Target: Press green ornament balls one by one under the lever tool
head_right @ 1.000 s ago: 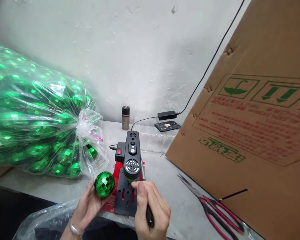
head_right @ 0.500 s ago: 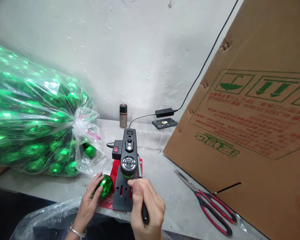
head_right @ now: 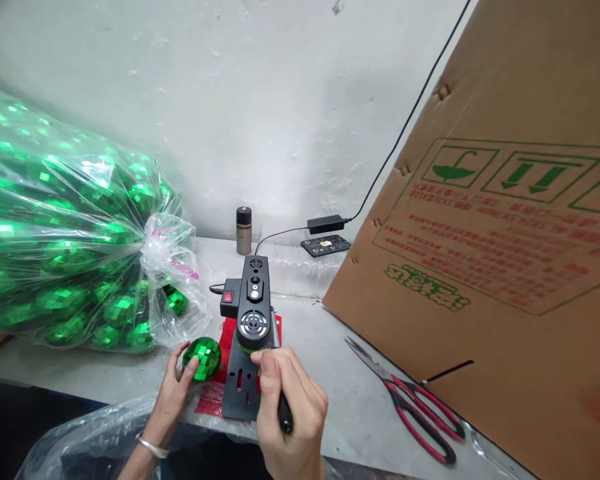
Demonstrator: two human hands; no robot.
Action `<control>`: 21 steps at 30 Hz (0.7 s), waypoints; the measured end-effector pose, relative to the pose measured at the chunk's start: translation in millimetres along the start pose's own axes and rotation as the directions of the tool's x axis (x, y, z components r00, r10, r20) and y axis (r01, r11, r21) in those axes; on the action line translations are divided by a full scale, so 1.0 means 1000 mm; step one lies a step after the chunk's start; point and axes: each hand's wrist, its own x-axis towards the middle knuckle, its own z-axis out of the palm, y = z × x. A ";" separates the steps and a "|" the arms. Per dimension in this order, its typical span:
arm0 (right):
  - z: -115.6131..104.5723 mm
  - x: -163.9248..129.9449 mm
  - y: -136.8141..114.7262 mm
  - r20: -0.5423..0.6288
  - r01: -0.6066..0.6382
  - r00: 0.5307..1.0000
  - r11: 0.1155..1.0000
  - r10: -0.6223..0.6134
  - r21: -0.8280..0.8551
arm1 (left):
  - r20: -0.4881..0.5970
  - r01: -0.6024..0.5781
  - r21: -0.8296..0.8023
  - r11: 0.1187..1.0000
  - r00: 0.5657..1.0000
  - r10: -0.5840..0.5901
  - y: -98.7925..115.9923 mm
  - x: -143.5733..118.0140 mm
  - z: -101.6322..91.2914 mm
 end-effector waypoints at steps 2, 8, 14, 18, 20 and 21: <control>-0.001 0.001 0.000 0.012 0.010 1.000 1.000 -0.010 0.005 | 0.042 0.059 -0.117 0.991 0.998 -0.055 -0.004 -0.002 0.000; -0.002 0.001 0.001 0.015 0.023 1.000 0.999 -0.024 0.022 | 0.155 0.033 -0.081 0.996 0.988 -0.020 -0.012 -0.014 0.019; -0.004 0.002 0.000 0.026 0.032 0.999 0.999 -0.033 0.038 | 0.215 -0.048 0.073 0.996 0.976 0.032 -0.014 -0.021 0.038; -0.003 0.001 0.000 0.027 0.030 0.999 0.999 -0.031 0.039 | 0.207 -0.151 0.235 0.960 0.973 0.102 -0.012 -0.022 0.040; -0.003 0.001 0.000 0.028 0.032 0.999 0.999 -0.033 0.034 | 0.227 -0.192 0.273 0.943 0.965 0.131 -0.012 -0.022 0.041; -0.003 0.001 0.001 0.026 0.033 0.999 0.999 -0.033 0.031 | 0.245 -0.219 0.287 0.933 0.958 0.149 -0.013 -0.021 0.043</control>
